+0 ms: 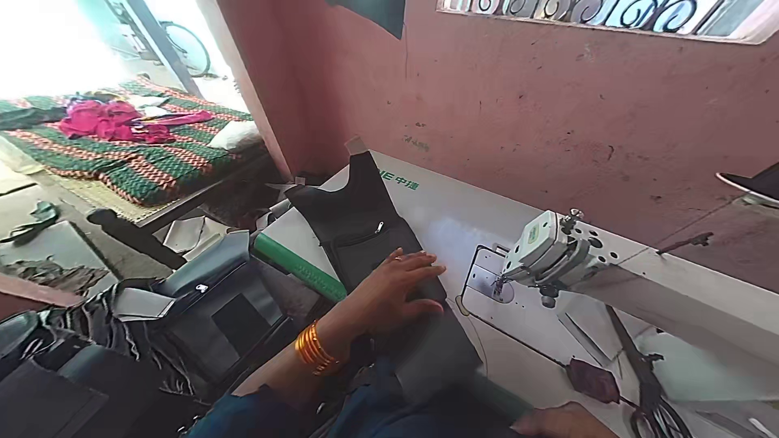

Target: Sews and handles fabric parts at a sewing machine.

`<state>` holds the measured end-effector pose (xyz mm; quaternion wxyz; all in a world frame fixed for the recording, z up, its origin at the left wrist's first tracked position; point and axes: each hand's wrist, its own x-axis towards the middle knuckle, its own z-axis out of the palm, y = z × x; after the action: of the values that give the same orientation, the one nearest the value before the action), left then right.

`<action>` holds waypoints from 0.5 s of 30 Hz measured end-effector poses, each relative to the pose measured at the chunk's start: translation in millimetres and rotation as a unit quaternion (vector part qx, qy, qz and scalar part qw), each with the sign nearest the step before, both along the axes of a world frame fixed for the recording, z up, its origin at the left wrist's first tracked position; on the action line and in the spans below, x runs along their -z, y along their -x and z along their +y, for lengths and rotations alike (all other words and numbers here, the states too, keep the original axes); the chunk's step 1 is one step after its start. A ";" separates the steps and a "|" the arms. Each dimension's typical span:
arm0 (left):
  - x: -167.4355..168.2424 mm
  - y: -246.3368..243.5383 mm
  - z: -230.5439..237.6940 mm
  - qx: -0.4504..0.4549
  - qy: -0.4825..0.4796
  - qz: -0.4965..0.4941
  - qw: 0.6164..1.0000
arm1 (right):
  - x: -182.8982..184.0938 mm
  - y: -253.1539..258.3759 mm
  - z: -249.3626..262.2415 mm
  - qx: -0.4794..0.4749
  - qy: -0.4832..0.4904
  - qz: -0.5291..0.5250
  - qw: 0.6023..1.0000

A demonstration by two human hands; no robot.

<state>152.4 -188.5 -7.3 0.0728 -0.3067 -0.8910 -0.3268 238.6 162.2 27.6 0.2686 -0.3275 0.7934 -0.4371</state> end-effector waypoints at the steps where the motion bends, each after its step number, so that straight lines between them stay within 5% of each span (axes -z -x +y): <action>1: 25.7 13.3 19.0 0.049 0.079 -0.047 0.995 | -0.2 -1.9 3.9 -0.023 -0.001 0.006 1.000; 4: 77.3 30.0 57.4 -0.014 0.202 -0.097 0.974 | -0.9 -13.6 16.5 -0.023 -0.001 0.013 1.000; 8: 67.5 40.3 87.3 -0.170 0.143 -0.163 0.961 | 8.2 -29.1 11.2 0.138 0.054 0.060 0.987; 11: 30.2 0.9 101.5 0.032 -0.120 -0.230 0.965 | 10.0 -23.7 -6.7 0.234 0.110 0.110 0.960; 13: 1.2 -40.2 108.5 0.262 -0.204 -0.362 0.871 | 3.3 -26.2 -0.5 0.233 0.132 0.081 0.960; 15: -31.6 -58.8 88.7 0.314 -0.249 -0.420 0.814 | -22.5 -33.5 42.3 0.147 0.130 0.052 0.979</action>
<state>211.2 -99.8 24.3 -0.3411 -0.3742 -0.5787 -0.6393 272.1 204.5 50.2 0.1151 -0.2616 0.7821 -0.5537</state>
